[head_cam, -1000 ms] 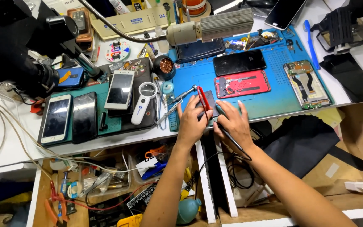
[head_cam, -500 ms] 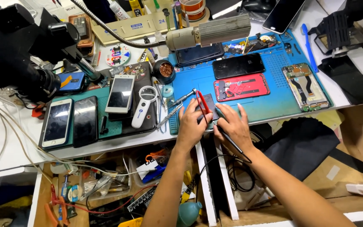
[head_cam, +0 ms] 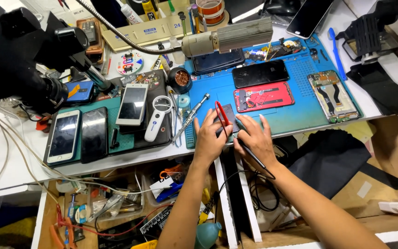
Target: Diagnosing and testing mobile phone components using a multimeter probe
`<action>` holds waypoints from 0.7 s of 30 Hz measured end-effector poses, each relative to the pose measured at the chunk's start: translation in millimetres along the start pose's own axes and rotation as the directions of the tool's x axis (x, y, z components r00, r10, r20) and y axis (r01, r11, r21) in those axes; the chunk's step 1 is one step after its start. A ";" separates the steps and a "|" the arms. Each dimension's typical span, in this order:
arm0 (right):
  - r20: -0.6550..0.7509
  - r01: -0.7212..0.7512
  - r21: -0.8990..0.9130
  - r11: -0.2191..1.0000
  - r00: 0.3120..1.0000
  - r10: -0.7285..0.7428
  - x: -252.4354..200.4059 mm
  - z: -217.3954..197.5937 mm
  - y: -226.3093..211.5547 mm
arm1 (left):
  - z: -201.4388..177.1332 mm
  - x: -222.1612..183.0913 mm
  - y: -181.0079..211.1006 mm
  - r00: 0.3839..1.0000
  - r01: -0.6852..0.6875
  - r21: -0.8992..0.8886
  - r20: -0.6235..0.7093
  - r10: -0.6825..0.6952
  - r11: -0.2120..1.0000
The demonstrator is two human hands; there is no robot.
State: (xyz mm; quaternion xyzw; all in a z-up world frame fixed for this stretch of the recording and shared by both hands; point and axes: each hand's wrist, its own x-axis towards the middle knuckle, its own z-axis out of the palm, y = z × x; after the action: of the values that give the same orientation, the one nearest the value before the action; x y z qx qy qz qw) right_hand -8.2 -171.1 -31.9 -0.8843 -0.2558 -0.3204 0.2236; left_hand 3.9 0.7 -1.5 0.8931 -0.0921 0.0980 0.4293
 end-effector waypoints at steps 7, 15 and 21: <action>-0.002 0.000 0.009 1.000 1.000 0.000 -1.1 -1.4 -2.0 | -0.7 -3.6 4.7 1.000 0.007 0.038 -0.015 -0.006 0.999; -0.024 0.012 -0.006 1.000 1.000 -0.012 -1.8 2.6 1.9 | -3.6 -0.6 7.1 1.000 -0.004 -0.038 0.000 0.004 0.999; -0.037 0.011 -0.015 1.000 0.999 -0.012 -1.3 3.1 1.8 | -2.9 -0.5 5.3 1.000 0.007 -0.018 0.011 -0.006 1.000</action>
State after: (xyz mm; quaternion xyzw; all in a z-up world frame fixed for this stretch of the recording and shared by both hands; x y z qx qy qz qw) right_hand -6.6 -171.2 -35.3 -0.8783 -0.2544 -0.3398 0.2202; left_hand 1.8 -0.3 4.0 0.8900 -0.0924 0.0910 0.4372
